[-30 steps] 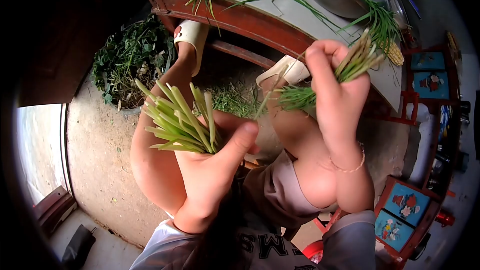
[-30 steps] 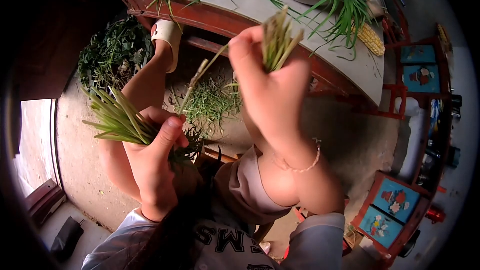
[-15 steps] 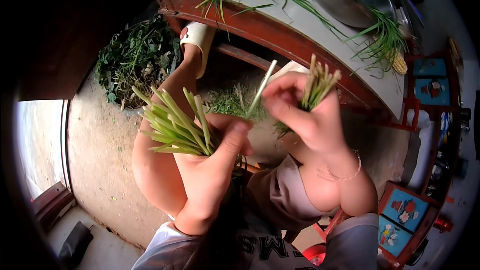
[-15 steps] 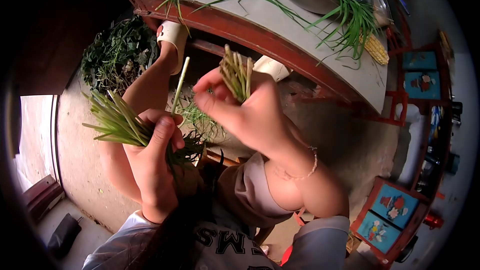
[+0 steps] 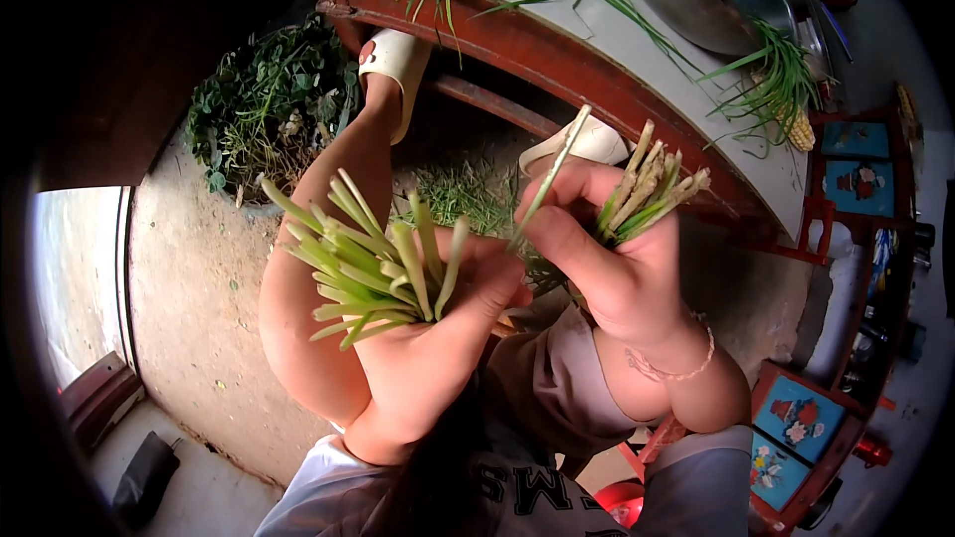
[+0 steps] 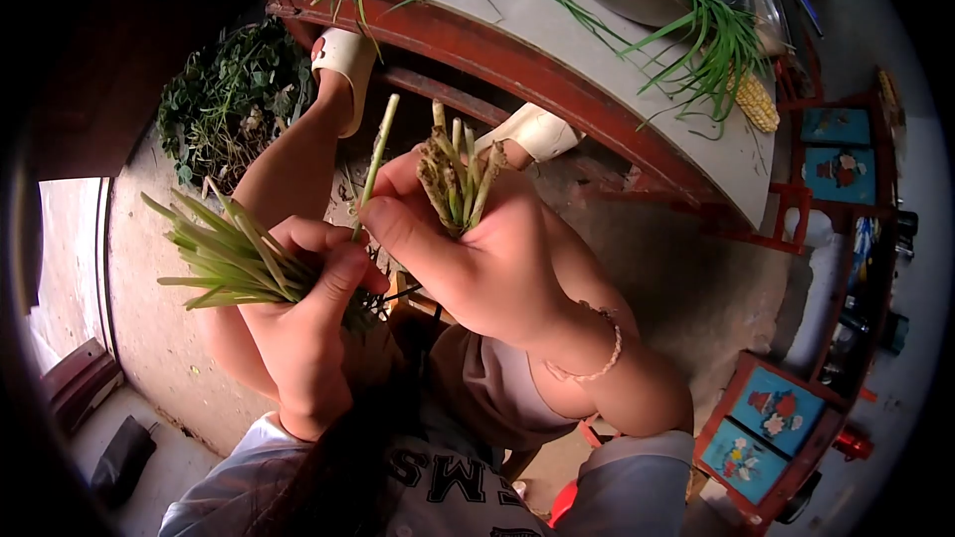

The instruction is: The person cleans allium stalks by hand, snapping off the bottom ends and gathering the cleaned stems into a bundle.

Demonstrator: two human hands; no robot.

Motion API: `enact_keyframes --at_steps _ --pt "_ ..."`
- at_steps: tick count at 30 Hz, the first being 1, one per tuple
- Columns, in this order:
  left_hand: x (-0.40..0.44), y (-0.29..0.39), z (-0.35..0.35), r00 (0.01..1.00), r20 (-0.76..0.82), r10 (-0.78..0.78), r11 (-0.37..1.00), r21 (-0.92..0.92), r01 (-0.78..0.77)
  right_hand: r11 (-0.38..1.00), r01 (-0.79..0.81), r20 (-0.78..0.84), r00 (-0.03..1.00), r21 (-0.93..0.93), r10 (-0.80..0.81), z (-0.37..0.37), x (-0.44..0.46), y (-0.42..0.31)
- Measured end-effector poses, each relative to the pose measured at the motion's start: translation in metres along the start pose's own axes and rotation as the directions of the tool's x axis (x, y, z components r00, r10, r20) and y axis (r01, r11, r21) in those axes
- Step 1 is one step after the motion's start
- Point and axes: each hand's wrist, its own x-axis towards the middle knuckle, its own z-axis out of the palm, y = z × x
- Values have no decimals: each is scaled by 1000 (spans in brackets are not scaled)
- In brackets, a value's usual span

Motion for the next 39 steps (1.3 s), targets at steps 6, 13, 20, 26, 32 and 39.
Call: enact_keyframes --at_steps 6,13,20,26,32,39 --pt "0 3 5 1000 -9 5 1000 -10 -5 998 40 55 998 -47 -38 1 2 0" --pt "-2 8 -2 996 77 -49 998 -29 51 998 -1 83 997 -56 6 1 1 -5" --pt "-2 4 -4 997 78 0 999 -46 3 993 -117 -6 993 -18 116 6 0 -12" --pt "-2 4 -1 999 53 -4 999 -48 7 988 -152 -91 985 -28 149 3 2 -9" --pt "-1 1 0 1000 26 1 1000 5 -1 978 -197 -250 946 69 208 -12 6 -14" --pt "1 -2 0 999 0 49 996 76 -49 967 -254 -437 869 11 233 -22 20 -4"
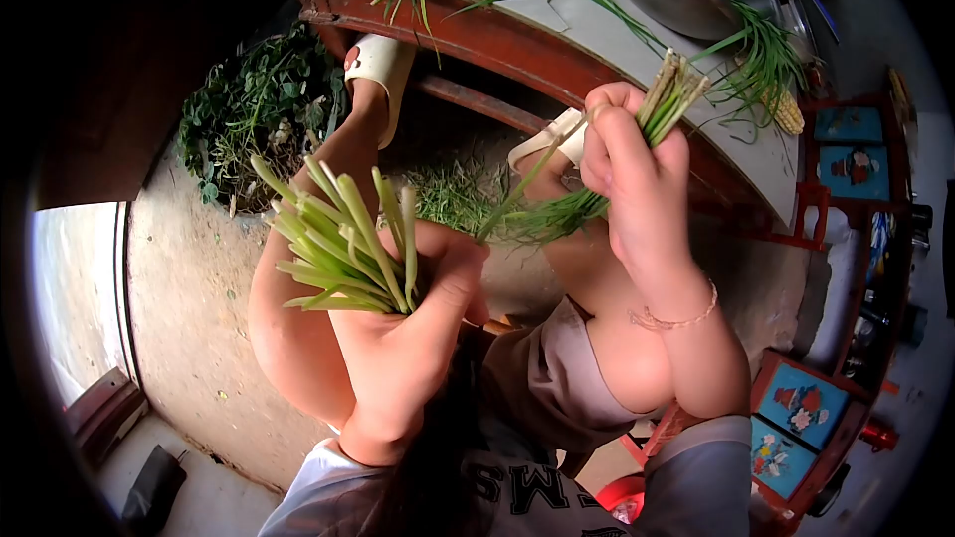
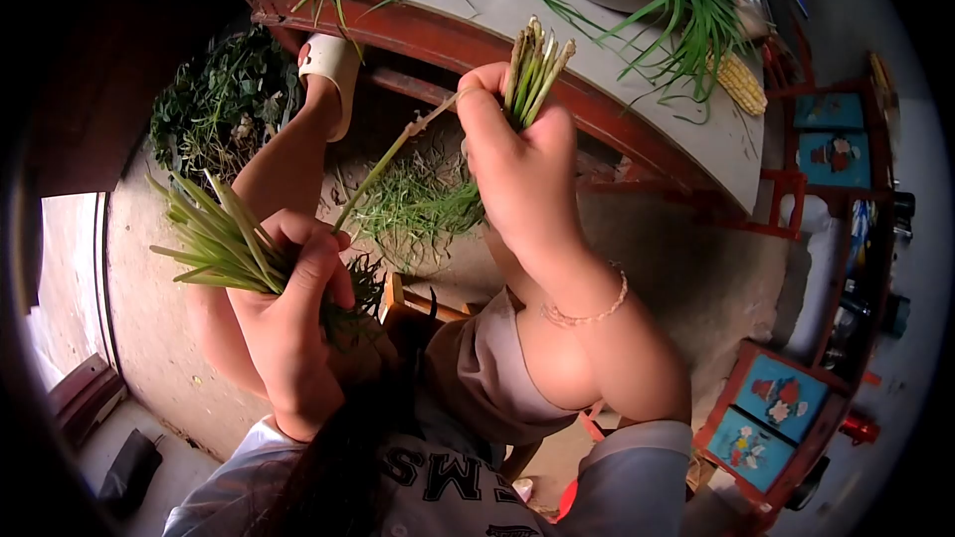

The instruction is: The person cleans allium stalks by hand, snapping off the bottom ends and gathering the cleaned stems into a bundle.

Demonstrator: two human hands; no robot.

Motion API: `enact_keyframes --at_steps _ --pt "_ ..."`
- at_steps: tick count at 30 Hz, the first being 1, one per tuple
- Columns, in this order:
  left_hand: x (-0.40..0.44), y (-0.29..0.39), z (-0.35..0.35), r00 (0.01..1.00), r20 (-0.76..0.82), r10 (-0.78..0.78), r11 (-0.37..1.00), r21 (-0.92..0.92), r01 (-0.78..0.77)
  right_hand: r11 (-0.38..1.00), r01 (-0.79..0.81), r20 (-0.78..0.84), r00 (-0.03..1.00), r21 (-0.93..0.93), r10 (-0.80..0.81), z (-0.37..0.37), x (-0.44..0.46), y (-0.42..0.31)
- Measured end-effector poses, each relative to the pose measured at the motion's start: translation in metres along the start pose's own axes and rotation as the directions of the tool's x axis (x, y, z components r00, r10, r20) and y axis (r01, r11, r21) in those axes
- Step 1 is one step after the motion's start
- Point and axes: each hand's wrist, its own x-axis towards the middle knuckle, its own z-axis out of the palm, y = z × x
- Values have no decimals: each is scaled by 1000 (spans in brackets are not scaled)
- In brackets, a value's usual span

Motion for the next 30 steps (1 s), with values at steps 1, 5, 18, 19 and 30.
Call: enact_keyframes --at_steps 1,5,18,19,30 --pt "0 0 0 1000 -2 18 1000 12 -18 1000 -6 -19 1000 -3 6 -3 3 3" --pt "0 5 1 1000 -22 6 1000 -3 -6 999 -43 -26 999 29 44 -14 13 12" --pt "-2 8 -1 998 -48 -47 999 4 48 996 55 385 920 71 -78 3 -12 -7" --pt "-2 7 -1 999 -29 -38 999 22 38 1000 26 393 919 3 -25 4 -15 -13" --pt "-4 -1 10 999 -7 46 999 -11 -46 996 11 423 905 93 -49 8 -24 -8"
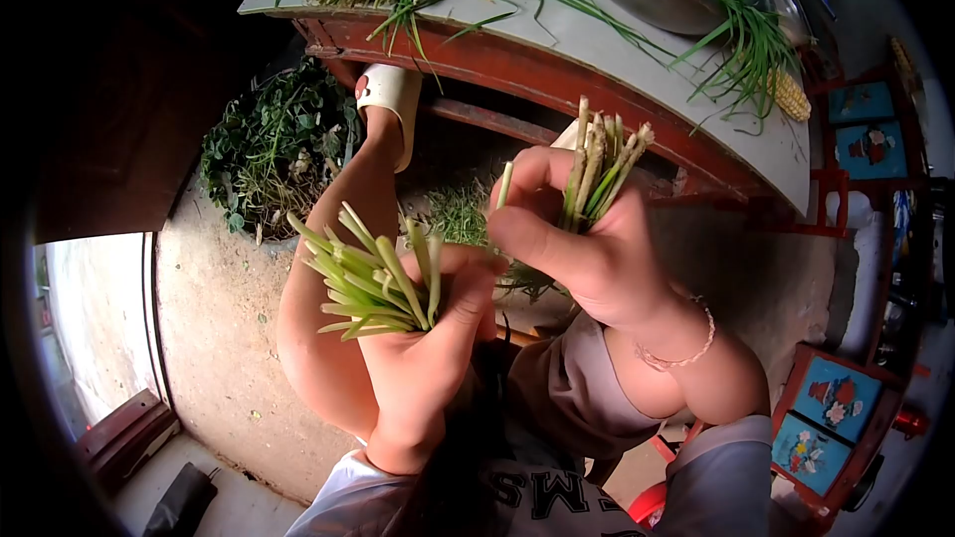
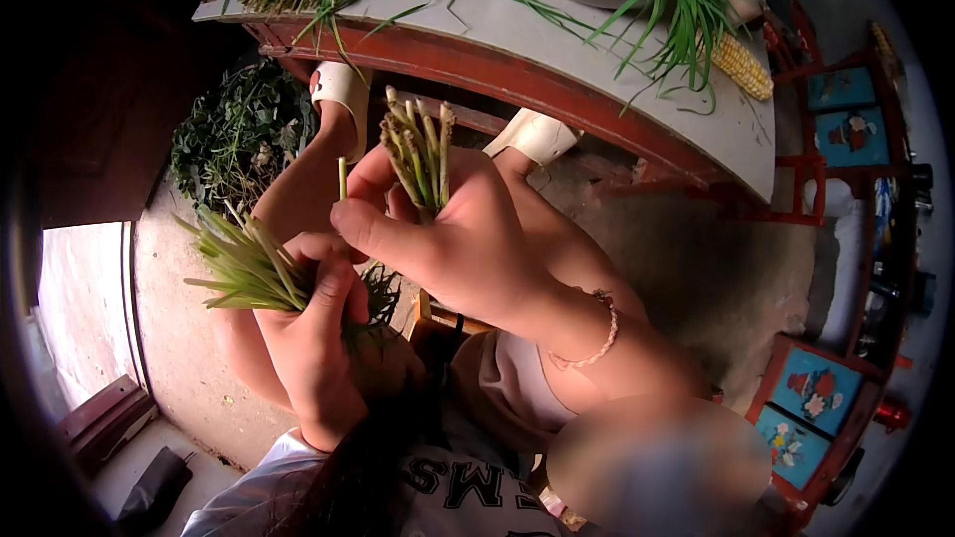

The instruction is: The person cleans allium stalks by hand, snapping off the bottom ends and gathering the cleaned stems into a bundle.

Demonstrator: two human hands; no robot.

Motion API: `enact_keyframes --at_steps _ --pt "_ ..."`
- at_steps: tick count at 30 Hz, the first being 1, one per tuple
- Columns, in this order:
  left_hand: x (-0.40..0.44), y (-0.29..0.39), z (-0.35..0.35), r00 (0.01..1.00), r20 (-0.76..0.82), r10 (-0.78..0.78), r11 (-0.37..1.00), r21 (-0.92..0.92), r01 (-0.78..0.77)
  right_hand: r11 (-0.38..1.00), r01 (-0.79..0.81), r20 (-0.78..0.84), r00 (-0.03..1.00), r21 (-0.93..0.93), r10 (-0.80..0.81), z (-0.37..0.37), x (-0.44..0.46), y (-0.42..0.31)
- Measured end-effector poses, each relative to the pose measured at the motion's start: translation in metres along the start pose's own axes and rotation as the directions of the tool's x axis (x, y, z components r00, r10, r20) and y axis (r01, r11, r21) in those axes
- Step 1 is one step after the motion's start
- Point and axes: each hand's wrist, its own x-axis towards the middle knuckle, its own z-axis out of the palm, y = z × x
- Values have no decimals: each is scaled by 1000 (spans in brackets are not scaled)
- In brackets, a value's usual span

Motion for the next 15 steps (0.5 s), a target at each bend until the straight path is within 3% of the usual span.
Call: enact_keyframes --at_steps 2,5,6,9,15 --pt "0 -1 -3 999 36 1 1000 0 -1 998 -1 28 1000 -58 3 -1 0 1" --pt "1 1 -5 999 35 -3 1000 23 2 999 39 9 999 2 -39 3 2 -3" --pt "1 1 -6 998 46 -33 999 20 32 999 10 -116 993 45 -5 7 1 0" --pt "2 3 -5 995 43 -88 996 11 88 988 -43 -171 983 150 69 -2 9 -5" --pt "3 4 -5 993 44 -109 993 -30 111 995 -64 0 998 74 64 -1 5 -11"
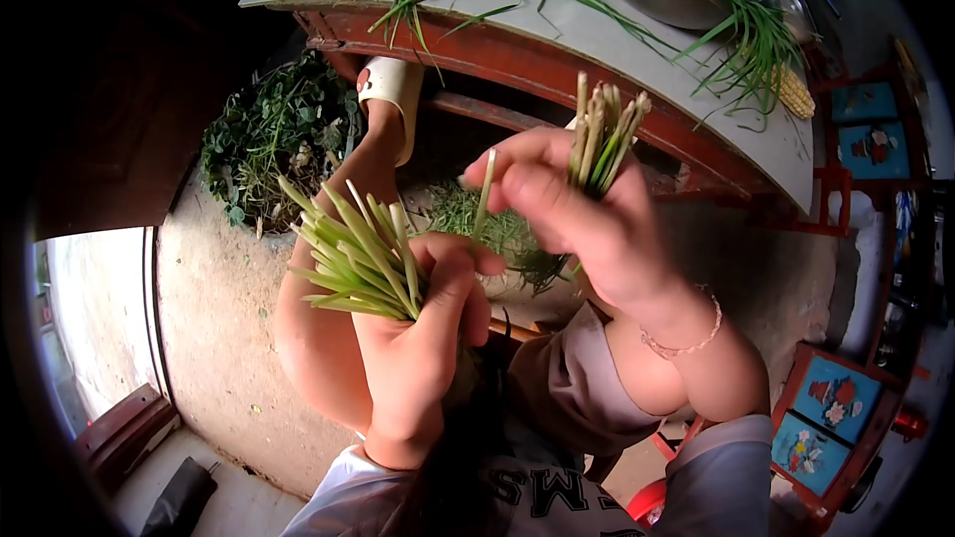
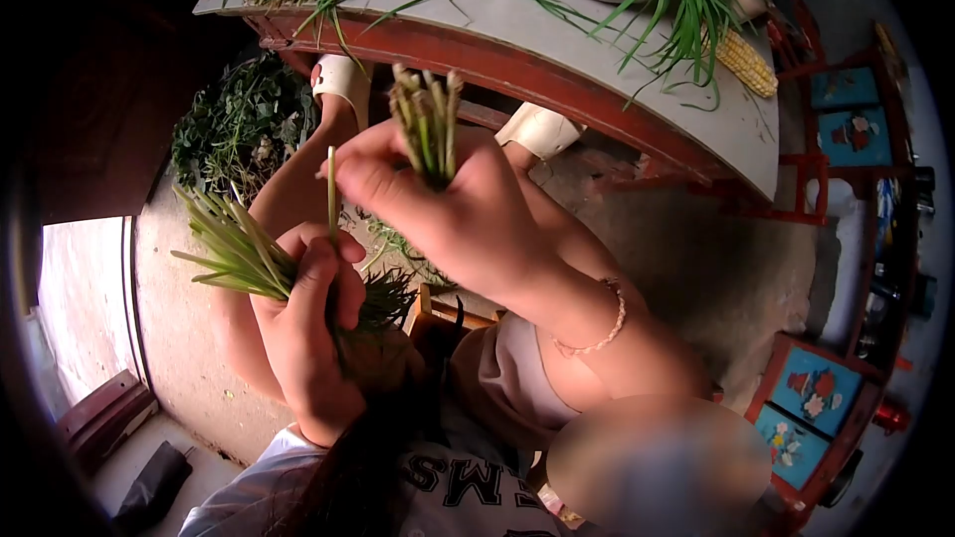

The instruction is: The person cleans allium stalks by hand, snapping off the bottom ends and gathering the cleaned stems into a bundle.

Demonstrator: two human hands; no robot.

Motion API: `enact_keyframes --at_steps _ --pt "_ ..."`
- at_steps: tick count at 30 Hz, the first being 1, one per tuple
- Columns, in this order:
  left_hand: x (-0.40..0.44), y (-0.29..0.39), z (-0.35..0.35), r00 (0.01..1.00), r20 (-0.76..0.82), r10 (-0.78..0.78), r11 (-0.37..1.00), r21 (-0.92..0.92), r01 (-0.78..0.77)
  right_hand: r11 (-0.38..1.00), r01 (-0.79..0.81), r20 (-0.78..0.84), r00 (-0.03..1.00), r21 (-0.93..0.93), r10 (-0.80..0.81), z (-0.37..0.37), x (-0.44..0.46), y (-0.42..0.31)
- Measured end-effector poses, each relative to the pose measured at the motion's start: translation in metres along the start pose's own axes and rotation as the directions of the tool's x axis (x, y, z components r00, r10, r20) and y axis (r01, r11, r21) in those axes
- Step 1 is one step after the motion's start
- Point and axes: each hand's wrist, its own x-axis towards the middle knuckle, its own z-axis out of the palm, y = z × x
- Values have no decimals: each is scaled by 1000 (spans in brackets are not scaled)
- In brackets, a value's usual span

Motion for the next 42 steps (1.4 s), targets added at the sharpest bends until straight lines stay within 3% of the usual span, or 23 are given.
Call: enact_keyframes --at_steps 5,8,10,12,17,24,26,27,28,30,34,36,40,42 --pt "-1 0 2 999 20 -28 999 -17 29 980 190 6 982 -64 -190 3 2 12" --pt "0 -4 3 999 17 51 998 -32 -51 998 62 44 997 1 -62 3 -2 11" --pt "1 -8 -2 992 79 98 995 21 -100 994 105 62 993 -4 -104 4 -2 12" --pt "1 -7 -2 994 75 85 994 65 -90 989 147 75 986 -8 -146 4 -4 14" --pt "1 -7 -1 996 57 75 997 26 -76 988 -3 27 1000 154 -1 12 -5 8" --pt "1 -6 -2 999 51 19 999 -33 -17 995 31 -17 999 92 -30 11 -5 4" --pt "1 -7 -1 997 70 40 998 -47 -37 977 -29 -19 999 210 34 12 -5 6" --pt "1 -7 -2 997 70 39 998 -47 -36 990 -86 -114 989 109 98 14 -5 6" --pt "1 -6 -2 995 94 23 999 -42 -20 969 -141 -117 979 202 167 10 -3 10" --pt "1 -5 -2 993 118 8 999 -36 -3 981 -146 -132 978 128 163 6 0 8" --pt "2 -4 -4 997 83 -9 999 -30 11 977 -96 -110 987 191 119 10 -1 5" --pt "2 -6 -3 996 94 -1 999 -51 6 998 -11 50 999 68 8 10 -1 8" --pt "0 -9 3 991 135 14 994 -111 1 987 20 30 999 159 -25 8 1 -1" --pt "1 -9 3 969 229 -89 978 -166 129 961 8 12 1000 278 -12 7 3 -1"
